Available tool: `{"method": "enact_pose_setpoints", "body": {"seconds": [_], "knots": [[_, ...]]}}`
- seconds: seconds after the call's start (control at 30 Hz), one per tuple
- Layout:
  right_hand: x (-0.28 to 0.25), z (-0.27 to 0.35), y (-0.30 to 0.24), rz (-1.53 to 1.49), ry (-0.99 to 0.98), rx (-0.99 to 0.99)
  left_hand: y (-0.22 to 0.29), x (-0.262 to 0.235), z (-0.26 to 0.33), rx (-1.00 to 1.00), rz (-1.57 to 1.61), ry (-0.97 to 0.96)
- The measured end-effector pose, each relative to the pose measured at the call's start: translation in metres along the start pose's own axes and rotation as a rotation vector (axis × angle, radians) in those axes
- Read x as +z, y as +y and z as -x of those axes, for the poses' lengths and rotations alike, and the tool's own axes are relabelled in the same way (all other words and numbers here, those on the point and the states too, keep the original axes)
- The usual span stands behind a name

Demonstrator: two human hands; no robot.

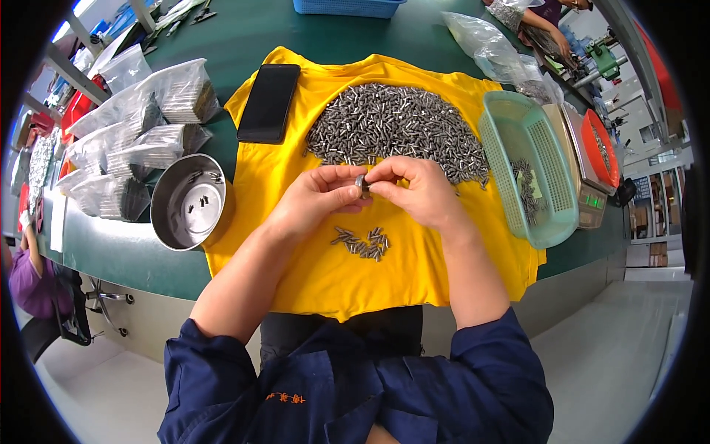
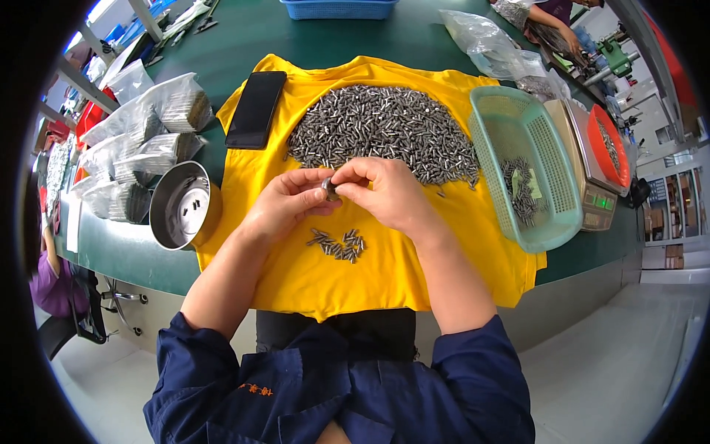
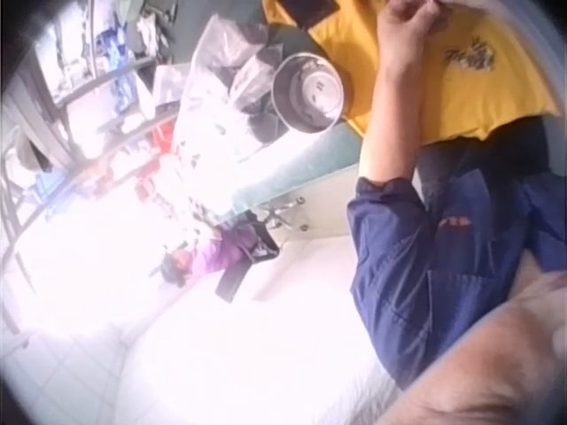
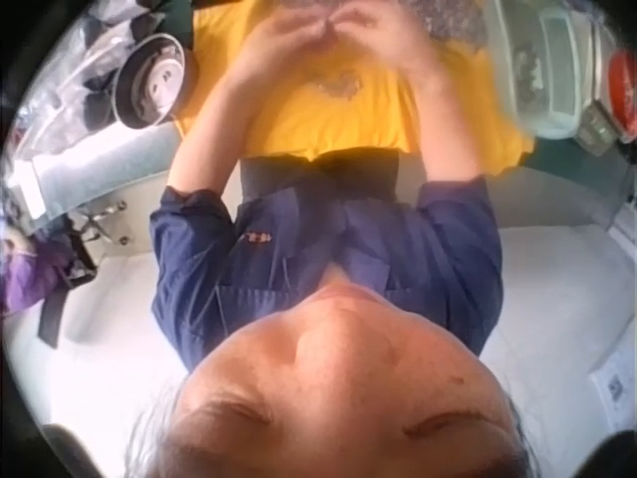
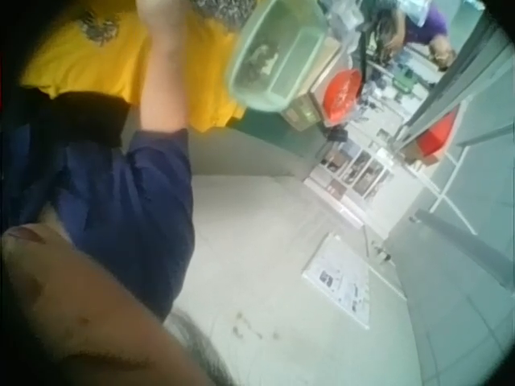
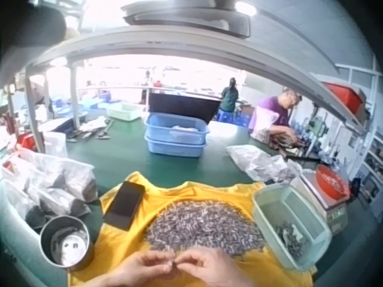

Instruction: The person tests small metal pins by repeatedly picking them from a pile and inserting them one by one into a circular metal component by hand.

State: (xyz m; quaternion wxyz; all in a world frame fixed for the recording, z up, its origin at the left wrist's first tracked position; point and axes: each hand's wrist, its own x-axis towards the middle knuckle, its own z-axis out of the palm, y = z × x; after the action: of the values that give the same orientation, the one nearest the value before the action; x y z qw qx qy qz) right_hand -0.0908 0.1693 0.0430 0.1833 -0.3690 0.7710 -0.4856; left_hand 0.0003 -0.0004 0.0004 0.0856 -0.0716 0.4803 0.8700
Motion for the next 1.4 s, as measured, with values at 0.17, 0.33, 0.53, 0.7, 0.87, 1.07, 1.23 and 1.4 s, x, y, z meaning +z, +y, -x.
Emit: {"method": "enact_pose_setpoints", "body": {"seconds": [0.17,0.33,0.53,0.7,0.87,1.07,1.23,1.4], "knots": [[-0.016,-0.001,0.016,-0.128,-0.127,0.046,0.004,-0.001,0.005,-0.028,-0.065,-0.166],[-0.022,-0.011,0.029,0.379,0.206,0.082,0.004,0.001,0.006,-0.08,-0.095,-0.331],[0.0,-0.013,0.044,0.81,0.296,-0.193,-0.003,0.001,0.001,-0.025,-0.091,-0.266],[-0.004,-0.014,0.046,0.765,0.242,-0.16,-0.003,-0.002,0.001,-0.001,-0.114,-0.147],[-0.009,-0.014,0.045,0.709,0.361,-0.174,0.003,-0.003,-0.001,-0.095,-0.144,-0.043],[-0.007,-0.012,0.035,0.229,0.248,0.022,0.005,-0.002,-0.001,-0.087,0.078,0.003],[0.007,-0.005,0.026,-0.35,-0.051,0.111,0.004,-0.002,-0.001,-0.096,0.241,-0.05],[0.007,-0.004,0.022,-0.351,-0.038,0.049,0.002,-0.001,0.0,-0.06,0.159,-0.059]]}}
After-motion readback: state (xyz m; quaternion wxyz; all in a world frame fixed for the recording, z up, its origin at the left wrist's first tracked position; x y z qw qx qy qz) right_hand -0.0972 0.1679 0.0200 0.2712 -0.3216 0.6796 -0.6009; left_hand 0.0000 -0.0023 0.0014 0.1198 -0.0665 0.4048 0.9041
